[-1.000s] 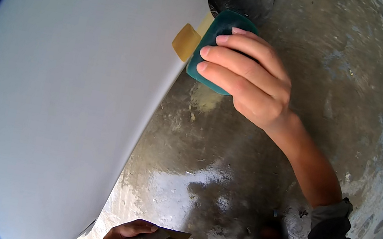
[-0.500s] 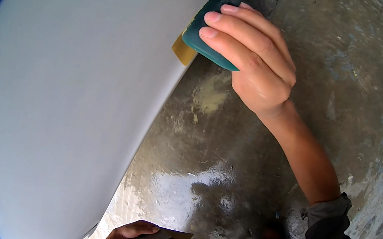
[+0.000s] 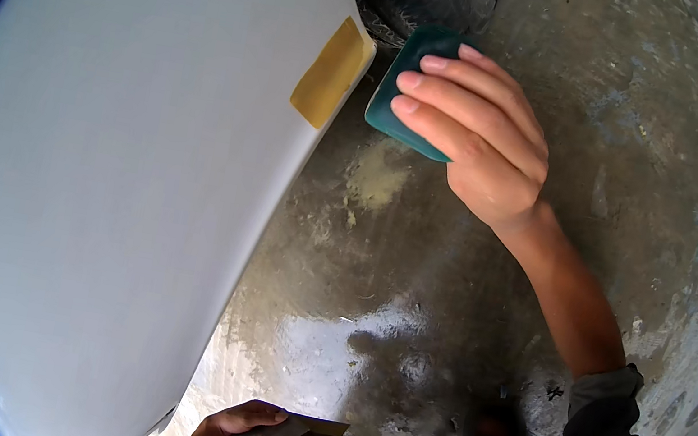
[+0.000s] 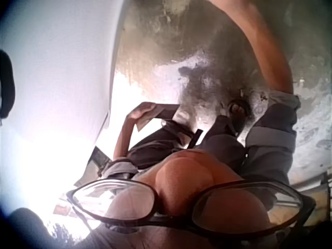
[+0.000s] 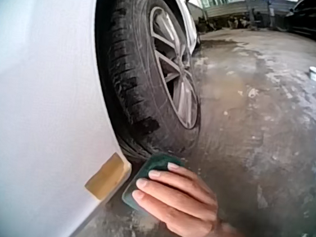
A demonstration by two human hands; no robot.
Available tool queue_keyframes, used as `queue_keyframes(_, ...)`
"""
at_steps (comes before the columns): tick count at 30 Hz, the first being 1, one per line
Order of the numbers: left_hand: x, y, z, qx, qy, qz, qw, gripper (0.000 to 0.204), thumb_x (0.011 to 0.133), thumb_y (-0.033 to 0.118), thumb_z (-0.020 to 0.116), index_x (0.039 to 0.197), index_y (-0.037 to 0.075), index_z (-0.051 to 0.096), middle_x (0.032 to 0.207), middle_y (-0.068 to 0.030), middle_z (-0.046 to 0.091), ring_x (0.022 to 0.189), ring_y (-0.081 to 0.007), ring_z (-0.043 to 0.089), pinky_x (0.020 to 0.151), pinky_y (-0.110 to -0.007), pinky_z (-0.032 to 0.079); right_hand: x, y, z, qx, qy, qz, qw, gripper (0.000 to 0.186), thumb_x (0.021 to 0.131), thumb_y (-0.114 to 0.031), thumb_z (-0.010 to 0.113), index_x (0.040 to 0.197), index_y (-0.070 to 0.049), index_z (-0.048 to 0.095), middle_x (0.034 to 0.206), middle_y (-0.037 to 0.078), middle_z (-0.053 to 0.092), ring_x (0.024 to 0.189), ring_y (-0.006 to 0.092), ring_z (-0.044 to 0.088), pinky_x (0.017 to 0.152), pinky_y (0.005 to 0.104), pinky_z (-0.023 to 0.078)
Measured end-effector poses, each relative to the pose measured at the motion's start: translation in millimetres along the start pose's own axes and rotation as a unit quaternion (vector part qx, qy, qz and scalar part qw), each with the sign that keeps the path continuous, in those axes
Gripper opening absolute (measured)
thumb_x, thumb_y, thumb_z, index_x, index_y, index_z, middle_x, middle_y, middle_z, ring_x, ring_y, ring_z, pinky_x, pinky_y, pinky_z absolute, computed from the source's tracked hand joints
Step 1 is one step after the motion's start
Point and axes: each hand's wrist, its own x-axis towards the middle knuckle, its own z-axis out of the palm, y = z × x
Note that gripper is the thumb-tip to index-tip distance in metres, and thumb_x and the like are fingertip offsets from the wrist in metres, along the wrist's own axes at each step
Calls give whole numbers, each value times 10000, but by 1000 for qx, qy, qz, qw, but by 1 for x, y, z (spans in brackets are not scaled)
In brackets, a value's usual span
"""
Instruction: The person scoops a yellow paste from a container onto a metal spreader and applies it to a taped-off section on the rear bumper of a white car. They then use a green sanding block to smooth the applied filler, repeatedly adding more paste and sanding the area.
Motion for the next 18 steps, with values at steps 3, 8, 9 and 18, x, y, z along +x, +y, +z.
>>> queue_keyframes(3, 1, -2, -1, 1, -2, -2, 1000, 430, 899, 339, 556, 1143, -15, 579, 920, -74, 634, 798, -126, 572, 742, -258, 458, 6, 8, 6, -21, 54, -20, 998, 232, 697, -30, 667, 921, -82, 691, 949, 26, 659, 913, 207, 627, 864, 364, 499)
queue_keyframes(8, 1, -1, 2, -8, 3, -14, 1000, 414, 898, 334, 560, 1127, -10, 591, 925, -70, 636, 798, -120, 567, 745, -257, 454, 20, 11, 22, -17, 86, -34, 996, 231, 683, -14, 664, 905, -74, 690, 936, 30, 659, 909, 204, 625, 853, 357, 502)
queue_keyframes(9, 1, -1, 2, -10, 4, -17, 1000, 412, 898, 334, 561, 1123, -9, 595, 923, -69, 636, 797, -119, 566, 745, -256, 454, 19, 12, 24, -18, 84, -36, 996, 230, 679, -10, 664, 899, -71, 689, 931, 31, 659, 907, 203, 624, 851, 356, 503)
queue_keyframes(18, 7, -2, -1, 2, 12, -15, 1000, 401, 898, 335, 563, 1102, -7, 607, 881, -55, 636, 765, -104, 557, 722, -245, 445, -3, 12, 11, -11, -9, -13, 1000, 216, 671, -19, 668, 880, -67, 688, 915, 24, 658, 898, 196, 622, 846, 364, 496)
